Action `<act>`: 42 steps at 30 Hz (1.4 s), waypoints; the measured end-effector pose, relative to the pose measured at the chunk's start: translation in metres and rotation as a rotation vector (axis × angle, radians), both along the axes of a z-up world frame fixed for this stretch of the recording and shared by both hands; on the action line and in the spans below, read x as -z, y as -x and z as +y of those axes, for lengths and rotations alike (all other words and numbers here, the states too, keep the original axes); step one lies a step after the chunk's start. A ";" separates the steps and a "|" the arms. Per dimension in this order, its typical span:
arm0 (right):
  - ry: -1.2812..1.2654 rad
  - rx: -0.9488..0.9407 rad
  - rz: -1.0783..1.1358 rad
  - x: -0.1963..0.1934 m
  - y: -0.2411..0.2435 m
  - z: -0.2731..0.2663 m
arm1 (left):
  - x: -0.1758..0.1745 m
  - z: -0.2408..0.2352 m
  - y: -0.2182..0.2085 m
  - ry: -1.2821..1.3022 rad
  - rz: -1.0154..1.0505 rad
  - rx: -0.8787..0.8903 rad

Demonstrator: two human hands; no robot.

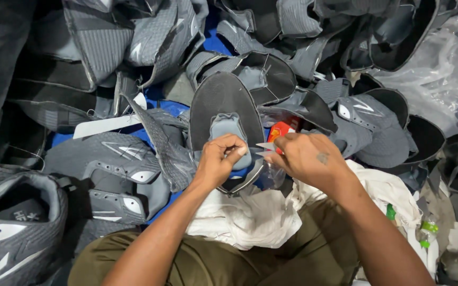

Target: The person trims excess material and loose threads from shoe uppers using a small cutter.

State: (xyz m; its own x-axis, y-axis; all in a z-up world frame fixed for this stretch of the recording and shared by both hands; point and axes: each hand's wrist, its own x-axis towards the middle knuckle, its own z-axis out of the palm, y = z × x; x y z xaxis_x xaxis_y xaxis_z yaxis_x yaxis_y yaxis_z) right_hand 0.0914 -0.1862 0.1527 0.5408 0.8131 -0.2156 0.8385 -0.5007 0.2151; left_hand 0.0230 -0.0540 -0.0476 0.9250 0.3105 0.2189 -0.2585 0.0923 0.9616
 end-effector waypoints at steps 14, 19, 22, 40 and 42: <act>0.033 0.117 0.160 -0.001 -0.002 -0.002 | -0.003 0.002 0.000 0.026 -0.014 0.028; -0.106 -0.210 -0.053 0.010 -0.002 -0.017 | -0.002 0.001 0.000 0.004 -0.004 0.044; -0.270 -0.544 -0.206 0.014 -0.006 -0.018 | -0.003 0.001 -0.001 -0.031 0.006 0.043; -0.748 0.582 0.532 0.198 -0.051 -0.105 | 0.028 0.010 -0.014 0.333 0.122 0.102; -0.921 0.597 0.771 0.226 -0.046 -0.107 | 0.022 0.019 -0.012 0.363 0.120 0.095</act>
State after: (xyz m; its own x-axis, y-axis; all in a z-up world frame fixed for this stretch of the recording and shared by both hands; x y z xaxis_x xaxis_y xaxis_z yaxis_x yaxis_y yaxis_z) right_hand 0.1378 -0.2928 -0.0731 0.8506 0.5098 -0.1292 0.1962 -0.5355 -0.8214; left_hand 0.0353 -0.0353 -0.0696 0.9657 0.2596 -0.0009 -0.1202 0.4501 0.8849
